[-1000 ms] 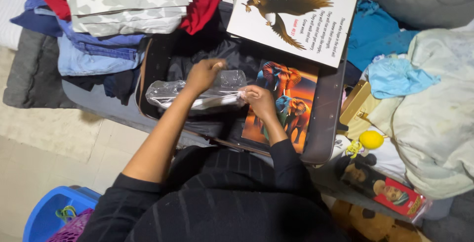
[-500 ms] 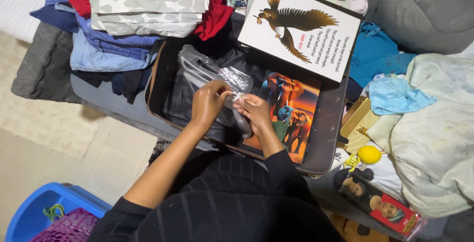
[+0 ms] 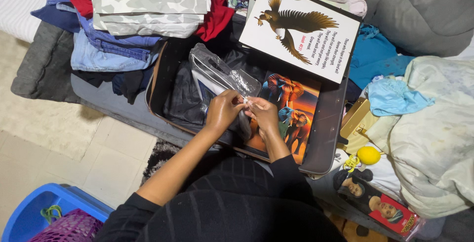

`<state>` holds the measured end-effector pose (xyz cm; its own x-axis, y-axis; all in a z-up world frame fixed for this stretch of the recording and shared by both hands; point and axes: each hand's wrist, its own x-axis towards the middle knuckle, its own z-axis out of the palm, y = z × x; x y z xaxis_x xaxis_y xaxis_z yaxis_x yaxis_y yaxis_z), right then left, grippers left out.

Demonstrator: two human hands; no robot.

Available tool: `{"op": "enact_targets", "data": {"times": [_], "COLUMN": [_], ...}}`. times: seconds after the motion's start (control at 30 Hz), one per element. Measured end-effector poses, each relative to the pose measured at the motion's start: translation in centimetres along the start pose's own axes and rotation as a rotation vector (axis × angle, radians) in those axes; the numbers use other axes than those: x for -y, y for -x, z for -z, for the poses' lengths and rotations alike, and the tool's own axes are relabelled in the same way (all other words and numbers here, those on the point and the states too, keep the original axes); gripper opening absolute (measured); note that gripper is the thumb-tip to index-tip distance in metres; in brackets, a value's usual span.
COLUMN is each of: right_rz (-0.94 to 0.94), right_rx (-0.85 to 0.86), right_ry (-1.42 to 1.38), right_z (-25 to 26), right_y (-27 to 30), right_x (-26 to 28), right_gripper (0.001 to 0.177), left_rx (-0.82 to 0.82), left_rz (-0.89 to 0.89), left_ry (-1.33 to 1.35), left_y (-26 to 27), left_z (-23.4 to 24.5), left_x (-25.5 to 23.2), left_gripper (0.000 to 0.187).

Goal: The person wipes down several framed posters and a dark rectangular object using a green cloth while they are placed inside a suitcase.

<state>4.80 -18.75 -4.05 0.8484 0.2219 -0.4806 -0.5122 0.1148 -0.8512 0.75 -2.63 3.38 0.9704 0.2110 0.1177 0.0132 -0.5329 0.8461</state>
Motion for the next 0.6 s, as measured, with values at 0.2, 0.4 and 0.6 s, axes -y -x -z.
{"op": "enact_targets", "data": {"times": [0.2, 0.4, 0.6], "right_rz": [0.049, 0.097, 0.105], "right_rx": [0.007, -0.009, -0.019], "right_ry": [0.063, 0.163, 0.246], "right_z": [0.1, 0.5, 0.7], "right_y": [-0.2, 0.1, 0.6], "right_x": [-0.1, 0.8, 1.3], "right_gripper": [0.021, 0.019, 0.017], "left_rx": [-0.022, 0.026, 0.013], "left_rz": [0.03, 0.14, 0.131], "left_ry": [0.036, 0.163, 0.189], "left_y": [-0.2, -0.2, -0.5], "left_z": [-0.5, -1.0, -1.3], "left_x": [0.3, 1.0, 1.6], "left_gripper": [0.016, 0.011, 0.007]}}
